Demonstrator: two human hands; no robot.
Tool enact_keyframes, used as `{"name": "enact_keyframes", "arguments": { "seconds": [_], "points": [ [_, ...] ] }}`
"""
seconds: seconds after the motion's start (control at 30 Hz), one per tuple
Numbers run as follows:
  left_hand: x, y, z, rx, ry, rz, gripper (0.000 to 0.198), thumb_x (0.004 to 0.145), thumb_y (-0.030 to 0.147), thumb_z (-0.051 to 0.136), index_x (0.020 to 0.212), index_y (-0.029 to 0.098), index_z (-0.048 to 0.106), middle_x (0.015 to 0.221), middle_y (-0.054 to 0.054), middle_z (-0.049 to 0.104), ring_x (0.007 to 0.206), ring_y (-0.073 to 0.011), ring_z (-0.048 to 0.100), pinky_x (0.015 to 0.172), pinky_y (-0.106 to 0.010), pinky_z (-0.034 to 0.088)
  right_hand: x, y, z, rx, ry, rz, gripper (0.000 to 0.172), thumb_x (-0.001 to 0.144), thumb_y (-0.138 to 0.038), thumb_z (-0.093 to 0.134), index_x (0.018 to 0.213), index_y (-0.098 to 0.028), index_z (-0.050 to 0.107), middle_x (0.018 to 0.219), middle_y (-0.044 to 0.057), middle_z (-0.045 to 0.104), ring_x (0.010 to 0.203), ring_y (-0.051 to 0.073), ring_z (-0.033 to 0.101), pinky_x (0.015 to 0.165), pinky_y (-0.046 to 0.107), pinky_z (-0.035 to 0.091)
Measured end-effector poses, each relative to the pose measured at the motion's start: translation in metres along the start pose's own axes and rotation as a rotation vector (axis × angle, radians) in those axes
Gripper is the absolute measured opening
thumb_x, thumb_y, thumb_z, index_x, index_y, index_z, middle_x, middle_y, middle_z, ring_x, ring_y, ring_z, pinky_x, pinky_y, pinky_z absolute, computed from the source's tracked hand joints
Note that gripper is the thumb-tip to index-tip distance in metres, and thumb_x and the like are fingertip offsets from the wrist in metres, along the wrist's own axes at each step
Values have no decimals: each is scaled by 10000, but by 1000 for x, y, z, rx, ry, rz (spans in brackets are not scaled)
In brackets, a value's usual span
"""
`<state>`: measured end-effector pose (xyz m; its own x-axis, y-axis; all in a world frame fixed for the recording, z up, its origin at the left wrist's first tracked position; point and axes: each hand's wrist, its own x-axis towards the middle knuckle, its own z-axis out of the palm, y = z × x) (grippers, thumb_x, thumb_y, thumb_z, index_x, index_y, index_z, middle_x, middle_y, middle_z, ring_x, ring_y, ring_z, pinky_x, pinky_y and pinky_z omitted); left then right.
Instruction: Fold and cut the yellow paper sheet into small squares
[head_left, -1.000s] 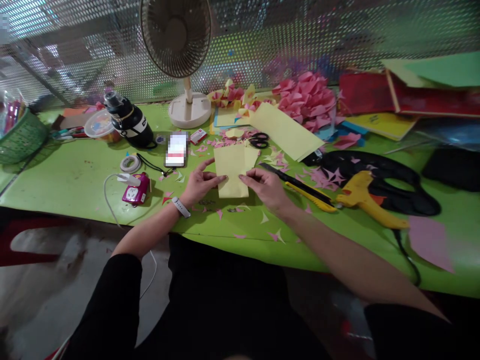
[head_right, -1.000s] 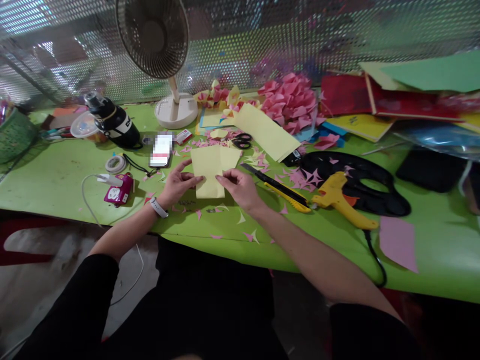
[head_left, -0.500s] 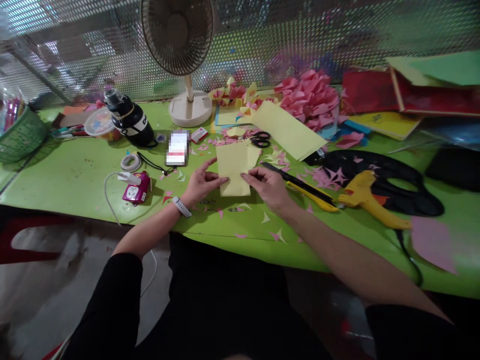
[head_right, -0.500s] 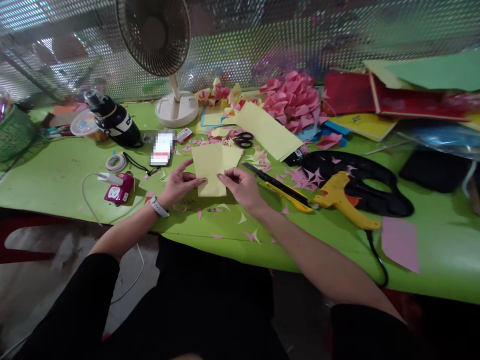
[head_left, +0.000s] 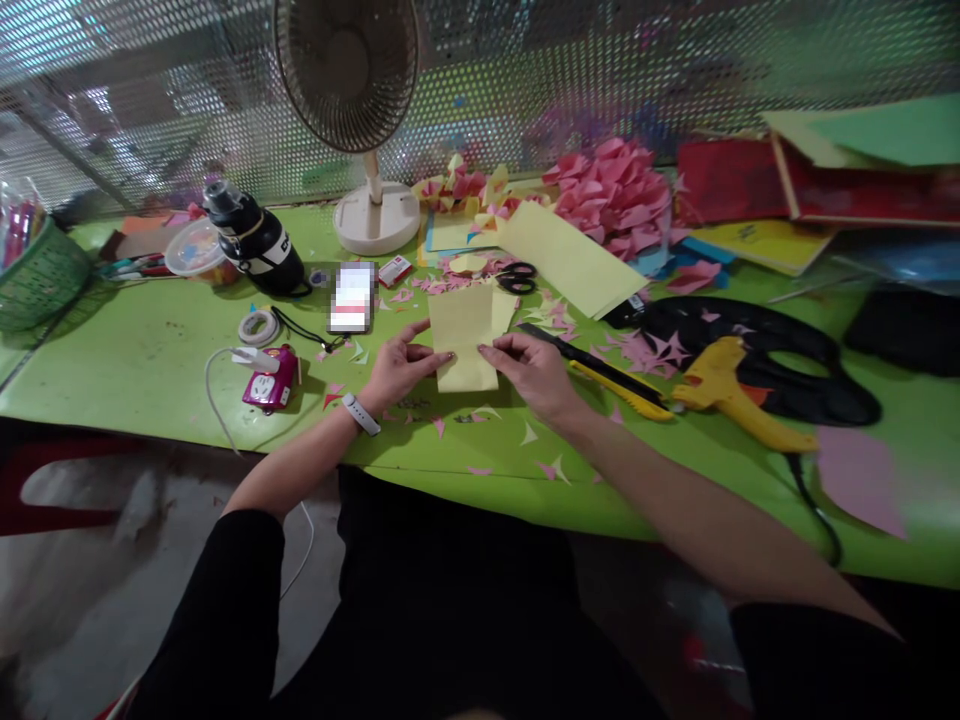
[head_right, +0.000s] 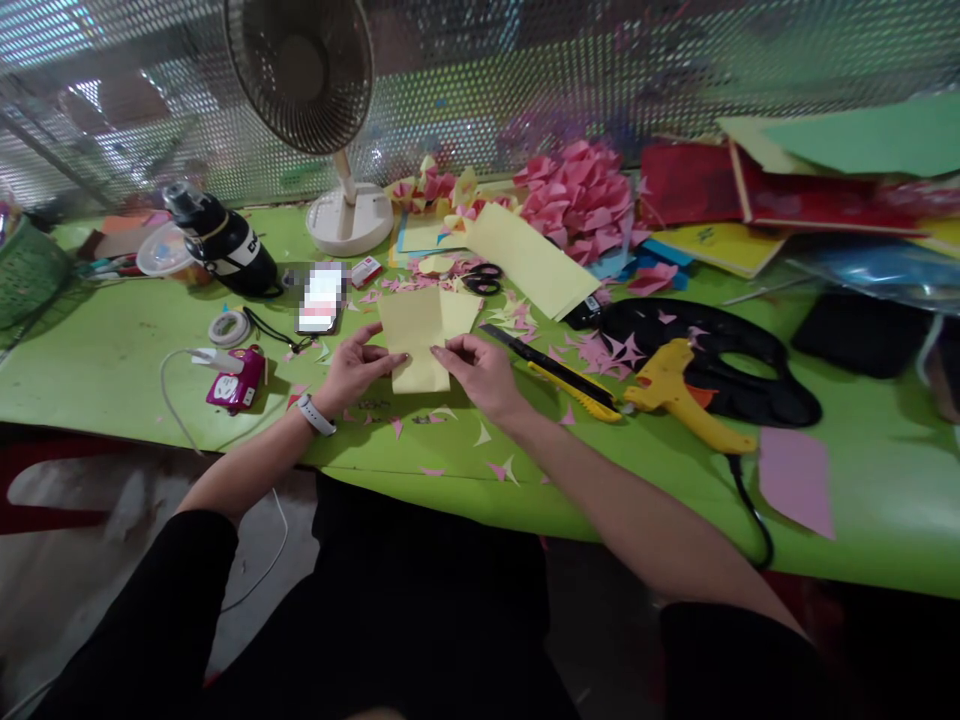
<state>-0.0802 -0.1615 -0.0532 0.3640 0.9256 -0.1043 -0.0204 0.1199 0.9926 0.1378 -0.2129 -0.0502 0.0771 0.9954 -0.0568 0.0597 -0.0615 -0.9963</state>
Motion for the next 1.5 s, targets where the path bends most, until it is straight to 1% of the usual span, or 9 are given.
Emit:
{"name": "enact_keyframes", "arguments": {
  "seconds": [0.33, 0.63, 0.73, 0.87, 0.97, 1.07, 1.17, 1.3, 1.5],
  "points": [
    [-1, 1, 0, 16, -13, -1, 903, 772, 378, 931, 1521, 75, 527, 888, -85, 823, 724, -165, 752, 668, -263, 579, 1, 3, -1, 1, -15, 17, 351, 770, -562, 837, 775, -238, 703, 787, 38, 676, 703, 183, 576, 580, 318, 497],
    [1, -1, 0, 3, 3, 0, 809, 782, 372, 933, 1456, 90, 584, 833, -52, 808, 671, -132, 719, 667, -256, 583, 2, 2, 0, 25, -7, -2, 476, 711, -685, 861, 769, -242, 698, 768, 20, 656, 707, 175, 556, 621, 323, 492],
    [1, -2, -1, -1, -12, 17, 687, 763, 414, 942, 1312, 109, 666, 825, -48, 803, 672, -128, 721, 654, -247, 582, 2, 2, 1, 27, 1, 1, 490, 695, -698, 864, 766, -241, 699, 762, 19, 656, 700, 173, 556, 614, 319, 485],
    [2, -1, -1, 15, -55, 29, 456, 739, 478, 939, 923, 119, 727, 852, -67, 793, 726, -124, 727, 692, -245, 580, 6, 8, 1, -27, 6, 5, 505, 716, -721, 834, 787, -238, 702, 778, 28, 680, 707, 185, 592, 621, 334, 514],
    [4, -2, -3, 60, -34, 0, 388, 748, 431, 933, 815, 123, 706, 815, -52, 769, 707, -106, 697, 675, -230, 541, 10, 10, 0, -164, 25, -49, 500, 814, -728, 750, 886, -235, 712, 886, 66, 732, 790, 231, 664, 721, 412, 594],
    [8, -2, -6, 123, 29, -51, 300, 775, 338, 916, 807, 128, 704, 799, -45, 757, 695, -109, 678, 658, -231, 511, 5, 7, -1, -419, 76, -268, 521, 958, -689, 603, 1152, -222, 728, 1193, 147, 756, 1112, 322, 702, 992, 547, 591],
    [12, -2, -10, 200, 93, -101, 224, 803, 263, 884, 787, 130, 704, 762, -38, 743, 643, -109, 637, 615, -232, 474, -9, 4, 3, -726, -151, -391, 697, 1046, -672, 427, 1509, -179, 595, 1556, 184, 599, 1470, 364, 526, 1235, 585, 431],
    [14, 1, -14, 284, 106, -126, 207, 789, 218, 892, 759, 125, 709, 711, -32, 724, 583, -103, 593, 574, -235, 457, -21, 12, 12, -1031, -530, -380, 982, 999, -800, 362, 1716, -133, 303, 1766, 156, 283, 1626, 371, 279, 1329, 561, 291],
    [16, -2, -16, 267, 81, -117, 220, 804, 226, 885, 741, 138, 693, 689, -21, 720, 586, -98, 624, 576, -225, 519, -20, 30, 15, -1133, -601, -437, 1031, 1001, -823, 273, 1733, -100, 194, 1769, 179, 213, 1641, 356, 195, 1346, 578, 172]
  ]
}}
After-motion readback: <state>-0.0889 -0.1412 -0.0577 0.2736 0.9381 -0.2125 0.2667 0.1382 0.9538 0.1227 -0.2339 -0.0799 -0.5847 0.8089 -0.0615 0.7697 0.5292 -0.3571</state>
